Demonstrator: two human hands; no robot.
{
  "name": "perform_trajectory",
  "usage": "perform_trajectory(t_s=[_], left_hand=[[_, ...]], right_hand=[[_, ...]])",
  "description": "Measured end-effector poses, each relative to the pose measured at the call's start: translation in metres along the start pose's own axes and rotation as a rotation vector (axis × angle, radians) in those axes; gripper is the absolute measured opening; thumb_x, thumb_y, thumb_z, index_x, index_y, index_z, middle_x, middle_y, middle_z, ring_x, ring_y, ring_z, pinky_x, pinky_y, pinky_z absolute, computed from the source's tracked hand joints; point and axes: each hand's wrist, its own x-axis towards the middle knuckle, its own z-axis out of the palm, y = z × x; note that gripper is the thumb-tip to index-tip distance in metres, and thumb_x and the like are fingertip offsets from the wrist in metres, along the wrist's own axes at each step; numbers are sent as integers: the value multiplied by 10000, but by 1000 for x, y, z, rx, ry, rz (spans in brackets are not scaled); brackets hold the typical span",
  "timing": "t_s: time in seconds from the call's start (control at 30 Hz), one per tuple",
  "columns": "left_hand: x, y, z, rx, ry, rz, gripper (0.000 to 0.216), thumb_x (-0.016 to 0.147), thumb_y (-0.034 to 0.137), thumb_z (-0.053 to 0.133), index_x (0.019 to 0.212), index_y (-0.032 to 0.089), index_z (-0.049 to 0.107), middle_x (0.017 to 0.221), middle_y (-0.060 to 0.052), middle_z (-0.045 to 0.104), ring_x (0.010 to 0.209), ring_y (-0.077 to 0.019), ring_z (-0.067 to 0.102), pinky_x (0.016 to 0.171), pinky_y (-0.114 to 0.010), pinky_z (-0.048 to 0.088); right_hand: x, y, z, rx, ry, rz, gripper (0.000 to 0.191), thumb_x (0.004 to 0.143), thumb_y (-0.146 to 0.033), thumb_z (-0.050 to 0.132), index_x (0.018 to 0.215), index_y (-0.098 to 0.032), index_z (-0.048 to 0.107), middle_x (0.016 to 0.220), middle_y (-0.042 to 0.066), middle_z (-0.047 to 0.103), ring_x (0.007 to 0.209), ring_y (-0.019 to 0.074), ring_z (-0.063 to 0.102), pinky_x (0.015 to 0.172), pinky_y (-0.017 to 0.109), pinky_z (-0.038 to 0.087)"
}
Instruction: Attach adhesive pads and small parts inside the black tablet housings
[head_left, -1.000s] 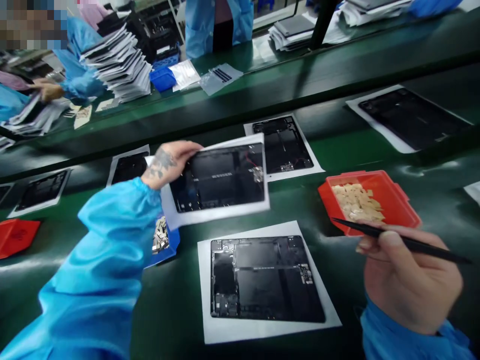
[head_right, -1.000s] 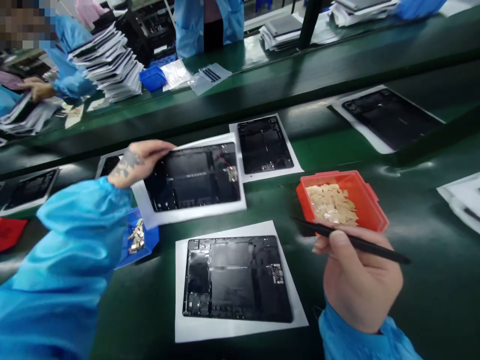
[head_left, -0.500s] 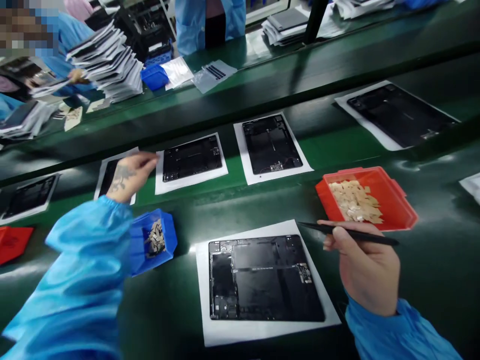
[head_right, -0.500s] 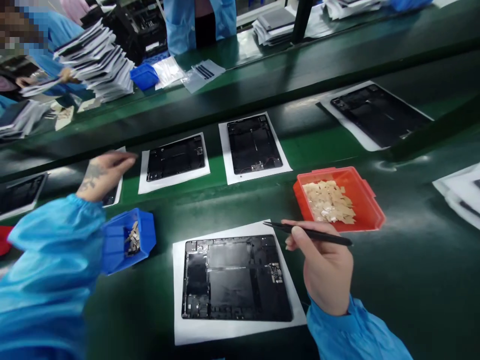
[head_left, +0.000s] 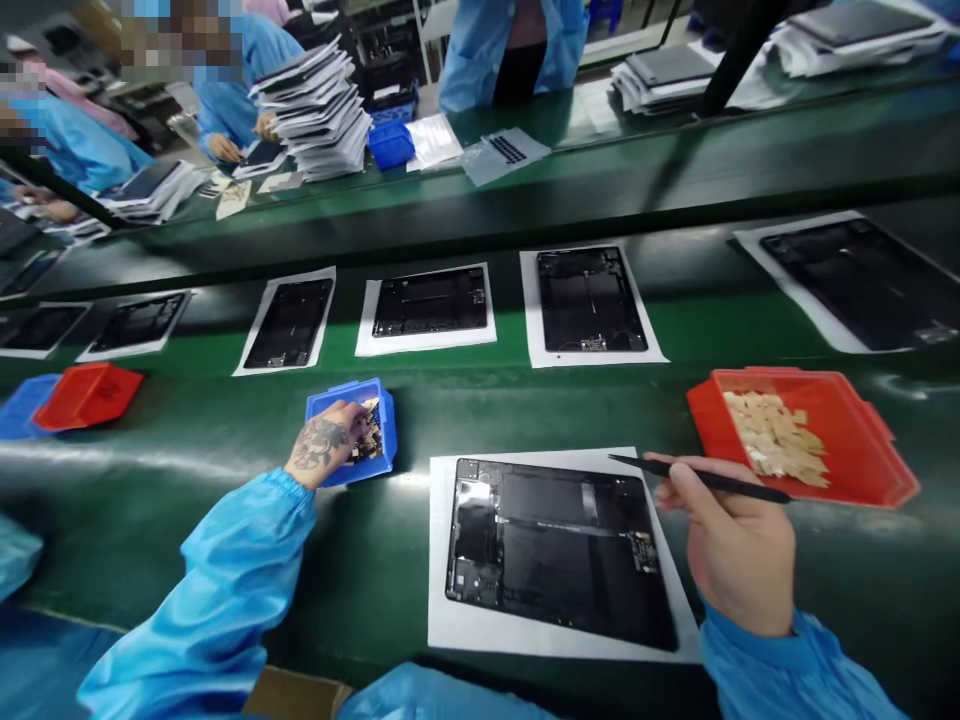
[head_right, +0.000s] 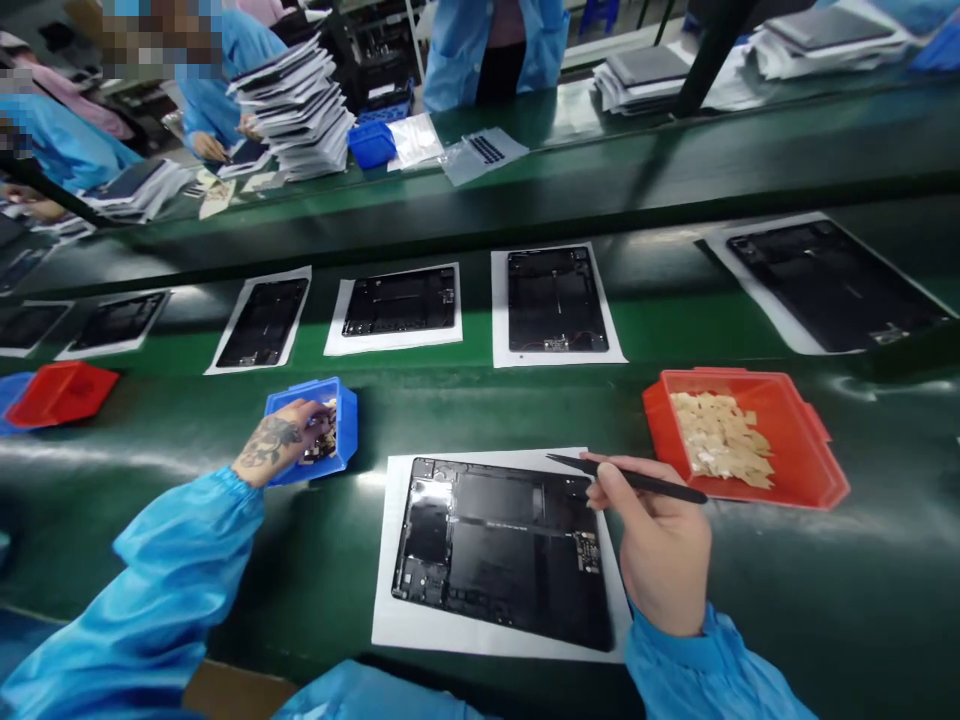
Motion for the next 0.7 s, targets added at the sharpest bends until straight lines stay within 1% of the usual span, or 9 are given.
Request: perform_trajectory(t_s=[0.13,0.23,0.33,0.43,0.5,0.6,0.63,0.7], left_hand=[[6,-2,3,-21,7,-9,137,799,268,477,804,191,590,879,-60,600,799,-216,588,727,-313,433],[4,-2,-2,-29,27,-8,135,794,271,469,756,194,573,833,-48,610,772,-219,585,696,-311,420],[-1,-2,-15,-42,65,-31,154,792,301,472,753,201,582,785,-36,627,747,-218,581,669,-304,402],[-7,-2,-32,-114,79,-107,180,790,352,489,773,214,603,747,-12,633,693,-193,572,627,-277,388],[-12,1,-42,-124,111,-126,198,803,378,484,786,222,604,750,-1,628,680,-175,564,607,-259,379],[-22,13,-53,6,262,-51,208,835,365,457,772,216,589,767,-7,600,692,-168,546,610,-257,367],[-26,19,-55,34,295,-15,209,841,354,453,763,213,586,762,-10,591,687,-167,538,612,-261,365],[-34,35,-58,-33,312,37,200,841,345,475,749,207,587,751,-10,588,680,-165,536,626,-266,378]], right_hand=[[1,2,-3,12,22,7,195,674,-251,770,807,-161,660,775,68,708,535,145,600,506,282,501],[2,2,-5,14,29,25,208,663,-257,776,808,-162,661,746,60,705,526,143,597,499,276,501],[2,1,-5,13,27,45,201,670,-261,774,801,-161,659,753,61,705,529,140,601,494,265,502],[1,1,-6,19,16,60,192,683,-277,764,789,-162,652,794,68,709,553,143,611,497,262,506],[0,1,-6,31,6,73,185,707,-301,744,787,-162,651,798,69,706,584,154,623,500,264,510],[-1,2,-7,56,-2,84,178,737,-323,714,786,-167,644,783,63,698,640,184,644,498,272,514],[-2,2,-8,63,-3,86,171,752,-326,699,771,-167,638,781,63,696,661,191,649,515,280,520],[-5,0,-9,77,-19,95,190,797,-332,648,712,-164,618,793,69,697,709,199,656,597,309,537]])
